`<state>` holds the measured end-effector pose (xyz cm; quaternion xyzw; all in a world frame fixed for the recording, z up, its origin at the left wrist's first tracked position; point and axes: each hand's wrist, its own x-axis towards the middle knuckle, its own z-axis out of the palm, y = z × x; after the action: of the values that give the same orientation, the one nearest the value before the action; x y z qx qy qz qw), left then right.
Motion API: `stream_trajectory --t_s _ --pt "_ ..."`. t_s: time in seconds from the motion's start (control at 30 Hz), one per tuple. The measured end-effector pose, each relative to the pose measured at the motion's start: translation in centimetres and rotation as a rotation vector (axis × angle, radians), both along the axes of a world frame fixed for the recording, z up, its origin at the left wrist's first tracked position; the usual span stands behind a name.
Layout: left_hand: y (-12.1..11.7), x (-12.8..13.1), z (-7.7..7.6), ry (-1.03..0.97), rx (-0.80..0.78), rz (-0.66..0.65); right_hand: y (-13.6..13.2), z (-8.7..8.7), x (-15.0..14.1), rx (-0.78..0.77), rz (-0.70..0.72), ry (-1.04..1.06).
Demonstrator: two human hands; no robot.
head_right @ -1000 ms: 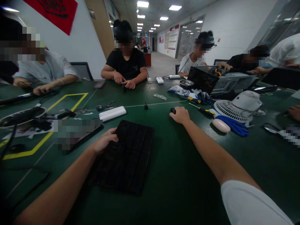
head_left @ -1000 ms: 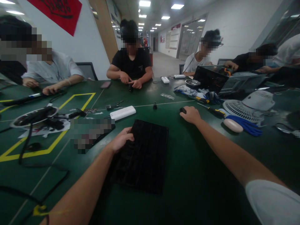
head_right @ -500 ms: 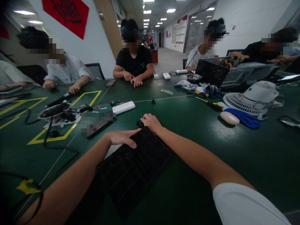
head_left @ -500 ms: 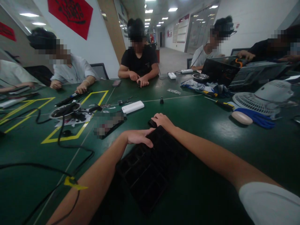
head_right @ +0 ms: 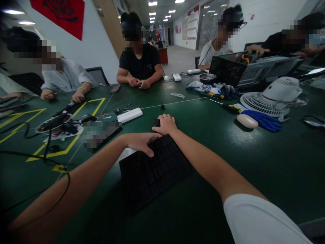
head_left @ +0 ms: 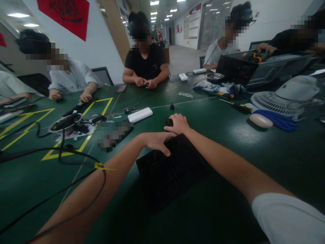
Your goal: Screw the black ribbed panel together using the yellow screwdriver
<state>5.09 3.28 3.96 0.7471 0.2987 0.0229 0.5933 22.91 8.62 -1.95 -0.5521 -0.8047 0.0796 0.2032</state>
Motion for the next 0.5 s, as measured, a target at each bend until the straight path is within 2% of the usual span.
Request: stream_trajectory --t_s 0.27,0.5 --pt "-1.1 -0.8 1.2 0.046 0.166 0.078 1.1 -0.2 0.2 -0.015 -0.032 0.098" --pt "-1.5 -2.4 2.2 0.144 0.398 0.385 1.3 0.2 0.5 -0.045 -0.008 0.143"
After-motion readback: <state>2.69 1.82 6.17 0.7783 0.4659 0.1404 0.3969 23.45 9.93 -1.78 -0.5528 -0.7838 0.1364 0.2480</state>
